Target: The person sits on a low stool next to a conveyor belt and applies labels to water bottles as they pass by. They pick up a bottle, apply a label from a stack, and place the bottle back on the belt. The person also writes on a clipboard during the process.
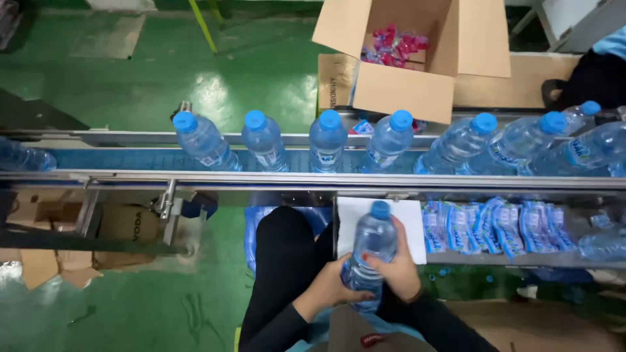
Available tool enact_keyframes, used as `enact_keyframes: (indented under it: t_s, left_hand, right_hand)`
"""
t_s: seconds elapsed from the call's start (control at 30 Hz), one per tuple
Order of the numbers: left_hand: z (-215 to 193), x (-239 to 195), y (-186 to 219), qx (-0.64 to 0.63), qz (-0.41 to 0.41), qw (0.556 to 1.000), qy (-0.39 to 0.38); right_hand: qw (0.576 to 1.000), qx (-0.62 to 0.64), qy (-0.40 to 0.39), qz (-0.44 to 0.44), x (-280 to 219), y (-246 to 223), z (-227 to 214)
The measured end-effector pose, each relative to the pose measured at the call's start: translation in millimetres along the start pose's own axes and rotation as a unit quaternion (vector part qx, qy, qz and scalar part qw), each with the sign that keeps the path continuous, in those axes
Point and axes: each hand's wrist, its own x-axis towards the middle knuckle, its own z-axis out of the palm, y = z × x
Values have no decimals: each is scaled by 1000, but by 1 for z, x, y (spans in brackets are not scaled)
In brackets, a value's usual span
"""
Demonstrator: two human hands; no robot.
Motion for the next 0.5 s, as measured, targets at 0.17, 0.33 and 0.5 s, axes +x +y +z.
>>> enact_keyframes:
  t_s: [0.17,0.33,0.5]
  left_hand:
    - [-12,-15,5,132,-52,990,8]
    - [-18,-23,2,75,-57,995,40]
    - [-28,-27,14,70,-45,993,83]
  right_hand:
    - [944,-145,77,-285,59,-107,-28]
    - [840,-155,181,-487,100,-203,-20]
    - [809,-242,158,-511,168,-168,-16]
